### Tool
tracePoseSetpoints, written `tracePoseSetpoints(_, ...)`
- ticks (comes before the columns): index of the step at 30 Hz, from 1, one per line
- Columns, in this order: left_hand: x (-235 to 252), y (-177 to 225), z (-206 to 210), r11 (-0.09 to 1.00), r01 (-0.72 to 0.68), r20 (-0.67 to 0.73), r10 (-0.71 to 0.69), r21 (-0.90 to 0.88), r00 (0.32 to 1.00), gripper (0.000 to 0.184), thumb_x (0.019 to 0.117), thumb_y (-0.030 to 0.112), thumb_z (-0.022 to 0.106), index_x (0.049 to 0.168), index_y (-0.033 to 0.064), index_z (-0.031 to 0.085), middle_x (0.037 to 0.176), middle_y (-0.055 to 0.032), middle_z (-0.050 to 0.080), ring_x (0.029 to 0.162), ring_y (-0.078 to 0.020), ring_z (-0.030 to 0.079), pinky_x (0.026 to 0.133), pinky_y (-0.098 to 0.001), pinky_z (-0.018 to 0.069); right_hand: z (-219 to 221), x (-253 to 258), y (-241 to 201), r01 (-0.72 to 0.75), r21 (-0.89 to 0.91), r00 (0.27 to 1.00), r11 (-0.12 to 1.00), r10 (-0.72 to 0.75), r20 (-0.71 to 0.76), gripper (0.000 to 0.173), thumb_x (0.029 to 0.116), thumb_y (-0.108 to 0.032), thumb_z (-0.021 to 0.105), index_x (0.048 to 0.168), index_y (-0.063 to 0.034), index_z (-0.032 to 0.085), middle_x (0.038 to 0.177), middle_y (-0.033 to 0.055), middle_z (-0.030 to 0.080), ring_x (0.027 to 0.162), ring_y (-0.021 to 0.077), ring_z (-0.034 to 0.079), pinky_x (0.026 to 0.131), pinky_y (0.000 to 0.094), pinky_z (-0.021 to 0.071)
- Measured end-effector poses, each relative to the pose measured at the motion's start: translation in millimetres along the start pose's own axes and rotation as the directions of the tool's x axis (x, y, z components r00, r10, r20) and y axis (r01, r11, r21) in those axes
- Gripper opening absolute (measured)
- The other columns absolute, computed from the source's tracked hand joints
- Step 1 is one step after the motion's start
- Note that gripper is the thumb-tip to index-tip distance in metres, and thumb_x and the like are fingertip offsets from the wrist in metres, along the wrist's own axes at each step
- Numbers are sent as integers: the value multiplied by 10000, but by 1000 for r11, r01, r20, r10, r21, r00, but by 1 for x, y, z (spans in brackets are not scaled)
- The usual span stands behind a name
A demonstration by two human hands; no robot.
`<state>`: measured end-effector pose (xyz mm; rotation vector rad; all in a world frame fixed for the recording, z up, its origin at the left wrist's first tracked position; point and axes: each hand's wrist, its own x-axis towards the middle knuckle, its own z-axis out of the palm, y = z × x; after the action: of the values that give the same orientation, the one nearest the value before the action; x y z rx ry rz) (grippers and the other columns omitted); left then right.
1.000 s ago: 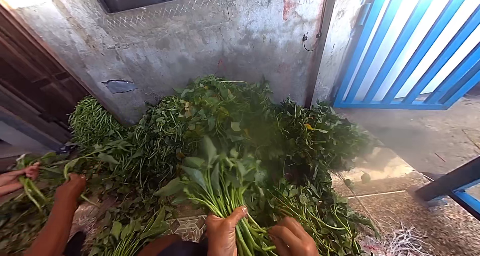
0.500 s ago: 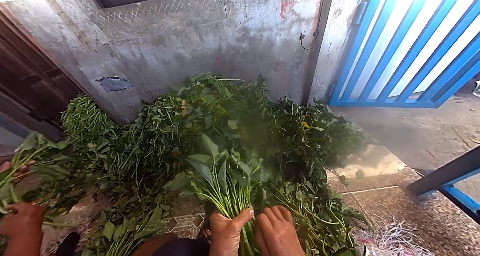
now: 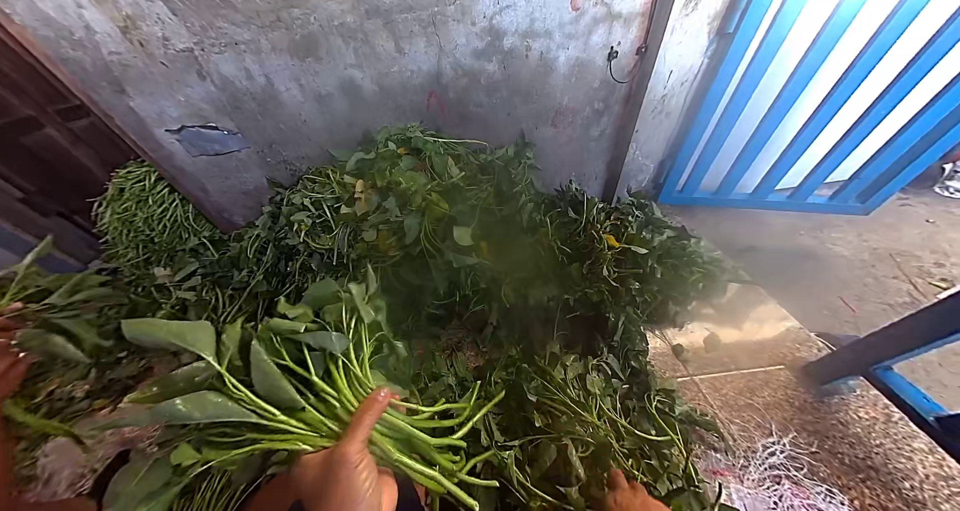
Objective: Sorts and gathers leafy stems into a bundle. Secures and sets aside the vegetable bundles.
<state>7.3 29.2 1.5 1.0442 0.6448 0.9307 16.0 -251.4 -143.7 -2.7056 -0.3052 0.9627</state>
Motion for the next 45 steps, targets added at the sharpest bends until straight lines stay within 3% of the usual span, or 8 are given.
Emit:
tracePoseSetpoints(4,-11,-11,5,994,103,79,-104,24,991,298,781,-183,661,1052,-110,559,718,-195,703,598,-279,716,565,-389,636,-17,69,3,-136,60,943,989,148,-297,357,1024,-277,536,1245,-42,690,1342,244,609,1180,447,633,888,605,555)
tracePoseSetpoints(12,-19,-16,5,976,207,150,-215,68,965,305,781,-202,658,1056,-125,551,741,-231,715,617,-320,732,591,-418,649,-40,110,43,-43,356,933,934,165,-320,295,1017,-287,581,1152,-99,764,1180,171,718,1153,355,667,1003,591,506)
tracePoseSetpoints(17,-25,-25,10,973,219,162,-228,68,960,314,767,-208,653,1052,-120,554,724,-215,705,595,-302,719,567,-397,639,-51,92,59,124,911,955,394,200,-217,215,1042,-132,560,1133,31,666,974,143,706,807,201,686,746,378,575)
tracePoseSetpoints(22,-29,-35,16,965,254,130,-259,59,957,330,779,-215,672,1078,-134,559,786,-231,712,613,-301,718,575,-393,638,-55,64,49,195,976,981,-99,17,-194,247,1064,-148,435,1252,-63,571,814,41,619,554,102,534,511,263,493)
tracePoseSetpoints(25,-33,-39,18,957,275,130,-284,89,950,347,787,-216,676,1102,-134,557,843,-238,733,650,-308,733,597,-393,642,-42,62,43,218,974,976,54,-2,-219,301,1074,-178,478,1305,-62,631,726,-15,535,510,68,424,466,239,390)
tracePoseSetpoints(32,-47,-58,16,930,309,194,-346,197,918,374,725,-210,738,1053,-134,577,750,-220,713,611,-288,718,587,-386,635,-34,19,-21,453,891,869,30,-236,-434,306,1032,-70,512,1312,-15,621,939,75,711,773,149,666,711,330,581)
tracePoseSetpoints(39,-57,-63,10,913,232,402,-362,337,841,499,601,-169,842,1047,-100,627,852,-169,747,767,-220,752,730,-363,652,-36,4,-64,725,547,688,418,-409,-600,222,1049,-152,552,1177,-11,667,906,83,679,764,138,642,710,332,558)
tracePoseSetpoints(45,-61,-68,12,897,206,333,-346,390,877,477,569,-165,838,994,-76,642,823,-152,737,741,-196,740,686,-339,639,-30,-7,-87,610,214,658,763,-337,-673,220,1013,-188,547,1026,-29,699,902,127,715,792,269,726,665,481,598)
